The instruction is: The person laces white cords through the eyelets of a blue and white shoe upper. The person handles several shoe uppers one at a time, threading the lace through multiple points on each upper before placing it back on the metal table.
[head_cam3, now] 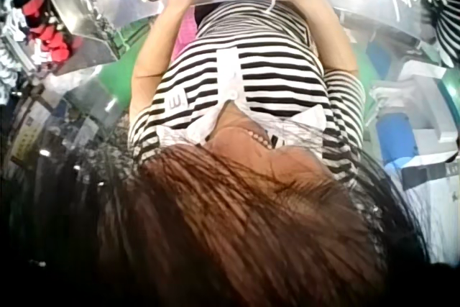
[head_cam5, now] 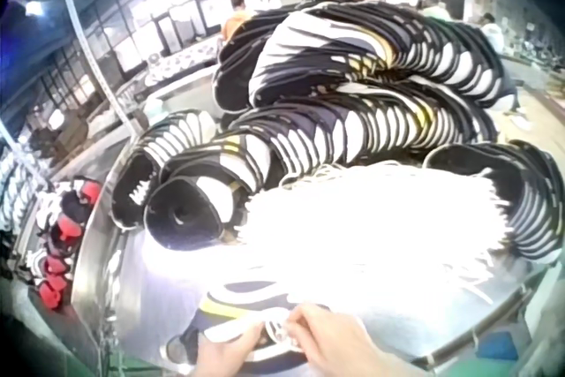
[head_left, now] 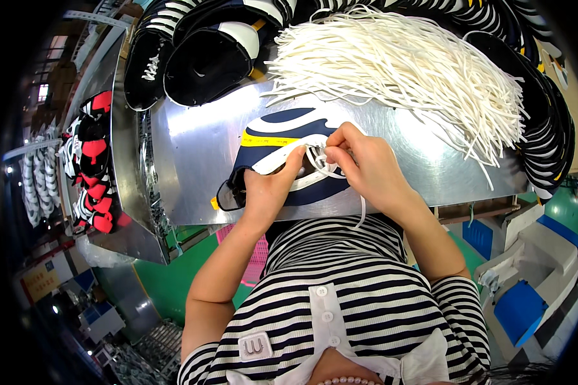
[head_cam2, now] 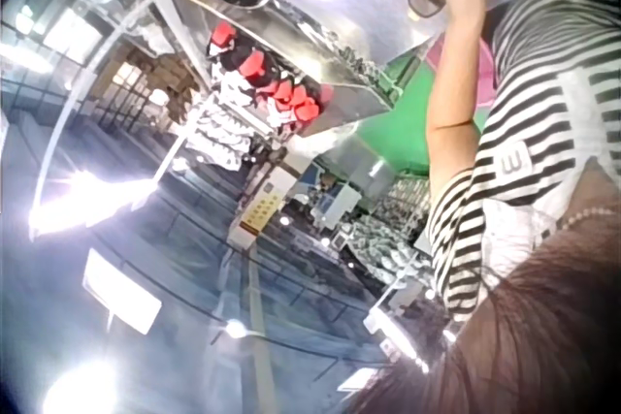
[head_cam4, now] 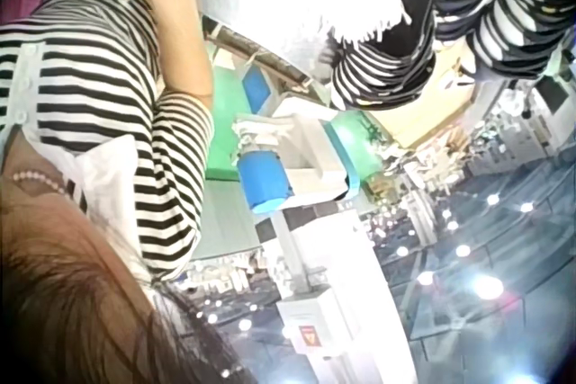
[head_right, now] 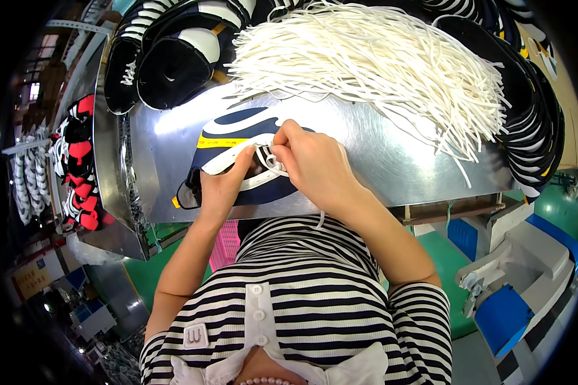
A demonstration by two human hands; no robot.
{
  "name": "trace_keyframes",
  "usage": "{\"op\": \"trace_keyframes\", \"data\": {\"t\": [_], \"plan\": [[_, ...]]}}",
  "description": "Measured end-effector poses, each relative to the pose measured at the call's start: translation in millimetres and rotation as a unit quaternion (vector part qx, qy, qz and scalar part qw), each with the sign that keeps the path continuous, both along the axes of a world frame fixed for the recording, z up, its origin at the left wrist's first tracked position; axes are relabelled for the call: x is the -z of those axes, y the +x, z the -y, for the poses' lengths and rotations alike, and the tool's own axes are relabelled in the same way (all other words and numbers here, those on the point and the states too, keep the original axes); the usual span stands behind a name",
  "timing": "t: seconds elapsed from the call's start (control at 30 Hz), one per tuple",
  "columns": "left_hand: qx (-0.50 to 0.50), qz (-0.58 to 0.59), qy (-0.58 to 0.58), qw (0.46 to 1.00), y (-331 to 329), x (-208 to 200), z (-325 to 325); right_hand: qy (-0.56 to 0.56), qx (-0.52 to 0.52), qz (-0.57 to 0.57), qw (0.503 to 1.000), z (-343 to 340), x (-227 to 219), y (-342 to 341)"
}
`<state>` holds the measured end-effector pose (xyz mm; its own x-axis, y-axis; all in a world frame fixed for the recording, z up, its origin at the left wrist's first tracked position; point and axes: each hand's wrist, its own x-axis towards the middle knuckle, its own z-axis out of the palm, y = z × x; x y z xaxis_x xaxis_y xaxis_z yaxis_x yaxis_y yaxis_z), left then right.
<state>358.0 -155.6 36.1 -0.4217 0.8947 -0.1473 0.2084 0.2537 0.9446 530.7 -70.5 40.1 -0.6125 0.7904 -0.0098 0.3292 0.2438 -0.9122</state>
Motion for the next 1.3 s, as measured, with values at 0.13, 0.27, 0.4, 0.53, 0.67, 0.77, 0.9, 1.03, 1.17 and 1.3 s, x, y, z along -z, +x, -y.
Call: {"op": "trace_keyframes", "data": {"t": [0.13,0.27,0.4,0.53,0.67,0.77,0.9,1.03,1.17,1.3], "plan": [[0.038,0.032,-0.020,0.999,-5,1,6,0.045,-0.014,-0.003,0.999,1,1,-8],[0.099,-0.065,0.076,0.990,4,7,13,0.088,-0.041,0.118,0.988,8,-1,-30],[0.153,0.021,-0.011,0.988,-3,-17,16,0.032,-0.123,0.165,0.978,-13,-18,-16],[0.109,0.116,-0.162,0.974,-24,-20,11,-0.138,-0.004,-0.004,0.990,-24,-30,15],[0.087,0.136,-0.107,0.981,-10,-24,8,-0.148,0.071,-0.115,0.980,-13,18,-18],[0.036,0.109,-0.057,0.992,-7,-10,7,-0.101,0.071,-0.076,0.989,-8,17,-26],[0.008,0.113,-0.061,0.992,-5,2,-5,-0.023,0.058,-0.007,0.998,-4,23,-33],[0.157,0.268,-0.203,0.928,-34,-28,5,0.014,0.068,0.038,0.997,-7,24,-34],[0.083,0.457,0.082,0.882,-67,-92,44,0.007,0.099,0.048,0.994,-9,29,-34],[0.026,0.548,0.379,0.745,-112,-187,83,0.041,0.114,0.039,0.992,-4,30,-41]]}}
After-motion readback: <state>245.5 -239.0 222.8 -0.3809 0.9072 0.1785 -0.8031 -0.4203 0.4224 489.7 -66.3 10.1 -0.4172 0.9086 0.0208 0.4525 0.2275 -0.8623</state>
